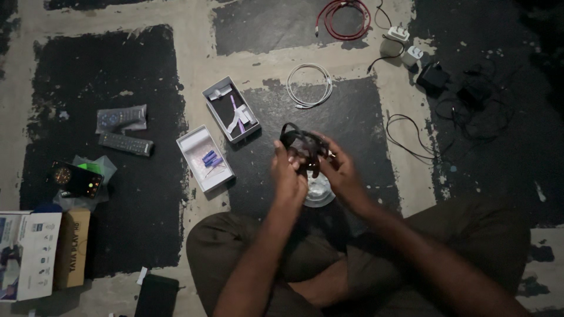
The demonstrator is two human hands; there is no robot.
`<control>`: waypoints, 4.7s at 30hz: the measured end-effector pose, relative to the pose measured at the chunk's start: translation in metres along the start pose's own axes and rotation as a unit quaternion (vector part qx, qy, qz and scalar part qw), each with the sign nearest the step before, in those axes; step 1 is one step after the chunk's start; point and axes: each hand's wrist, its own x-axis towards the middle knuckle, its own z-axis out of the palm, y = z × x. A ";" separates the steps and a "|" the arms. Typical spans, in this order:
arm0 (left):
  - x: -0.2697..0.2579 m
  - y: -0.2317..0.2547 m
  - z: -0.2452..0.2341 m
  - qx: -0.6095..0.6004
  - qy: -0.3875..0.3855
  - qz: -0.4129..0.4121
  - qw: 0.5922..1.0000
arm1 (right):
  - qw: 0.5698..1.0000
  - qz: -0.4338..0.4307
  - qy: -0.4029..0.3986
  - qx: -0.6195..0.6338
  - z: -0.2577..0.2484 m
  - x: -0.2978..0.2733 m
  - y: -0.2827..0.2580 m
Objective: The person picks up cables and power adapters from the floor, winding a black cable into a coil and placing white plastic clips onto it.
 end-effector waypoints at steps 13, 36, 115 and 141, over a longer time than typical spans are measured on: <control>0.007 -0.021 -0.010 -0.006 -0.031 0.027 0.999 | 0.987 -0.085 0.026 -0.135 0.011 -0.003 -0.017; -0.035 0.060 0.025 0.541 -0.387 0.189 0.723 | 0.930 -0.080 -0.223 -0.281 -0.044 0.024 -0.039; -0.010 0.057 0.006 0.700 -0.377 0.164 0.584 | 0.756 -0.221 -0.160 -0.595 -0.029 0.020 -0.051; 0.003 0.026 -0.010 0.699 -0.280 0.503 0.424 | 0.849 -0.213 -0.147 -0.460 -0.031 0.024 -0.066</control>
